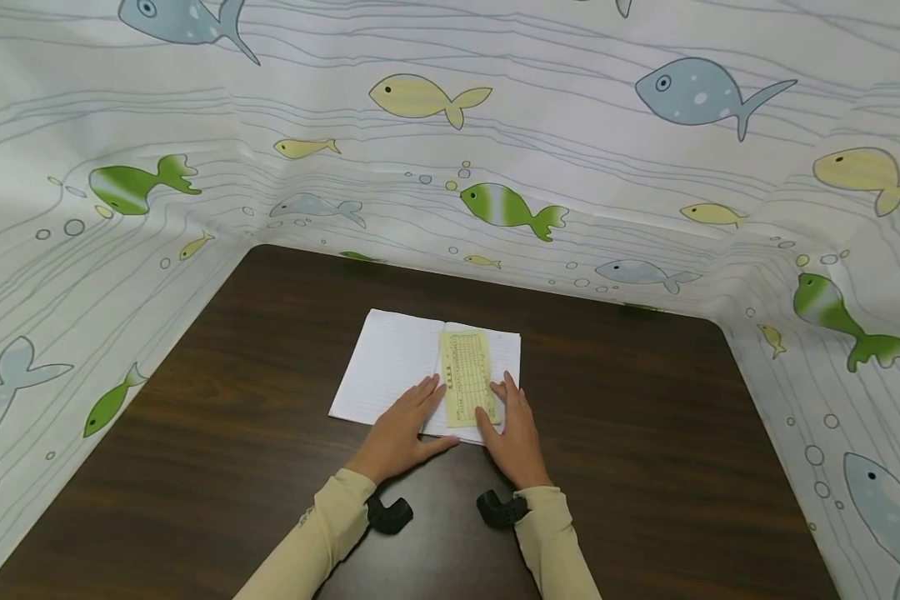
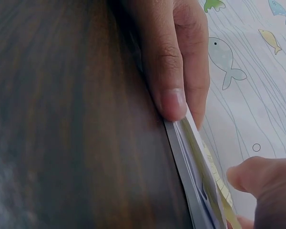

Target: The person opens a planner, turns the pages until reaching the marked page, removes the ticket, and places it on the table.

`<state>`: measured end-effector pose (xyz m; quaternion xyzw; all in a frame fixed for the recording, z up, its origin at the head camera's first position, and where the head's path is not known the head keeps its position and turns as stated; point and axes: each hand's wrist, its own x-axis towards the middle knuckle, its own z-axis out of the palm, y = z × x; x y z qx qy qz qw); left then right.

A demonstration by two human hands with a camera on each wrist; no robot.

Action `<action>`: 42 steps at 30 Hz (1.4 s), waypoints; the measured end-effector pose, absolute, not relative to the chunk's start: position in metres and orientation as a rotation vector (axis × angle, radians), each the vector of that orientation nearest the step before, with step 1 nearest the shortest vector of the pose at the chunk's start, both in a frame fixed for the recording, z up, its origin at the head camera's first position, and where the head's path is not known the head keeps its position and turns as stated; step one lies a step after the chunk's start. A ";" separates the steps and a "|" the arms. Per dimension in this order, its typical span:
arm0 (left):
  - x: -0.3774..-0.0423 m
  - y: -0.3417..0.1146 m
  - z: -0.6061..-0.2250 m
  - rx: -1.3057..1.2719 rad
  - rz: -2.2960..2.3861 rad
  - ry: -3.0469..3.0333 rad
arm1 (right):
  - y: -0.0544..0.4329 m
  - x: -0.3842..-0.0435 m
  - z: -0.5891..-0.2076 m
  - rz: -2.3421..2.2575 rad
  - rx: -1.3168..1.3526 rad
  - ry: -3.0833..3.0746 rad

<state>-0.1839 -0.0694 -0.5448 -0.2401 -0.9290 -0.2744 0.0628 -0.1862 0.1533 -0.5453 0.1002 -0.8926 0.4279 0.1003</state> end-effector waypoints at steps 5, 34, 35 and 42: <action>-0.184 -0.070 -0.543 -0.714 -0.839 -2.842 | 0.153 -0.188 -0.546 1.309 0.313 -2.593; -0.181 -0.069 -0.546 -0.751 -0.780 -2.822 | 0.151 -0.184 -0.540 1.614 0.097 -2.505; -0.181 -0.069 -0.546 -0.756 -0.783 -2.805 | 0.151 -0.184 -0.540 1.624 0.100 -2.500; -0.180 -0.070 -0.546 -0.794 -0.761 -2.722 | 0.148 -0.188 -0.541 1.697 0.096 -2.371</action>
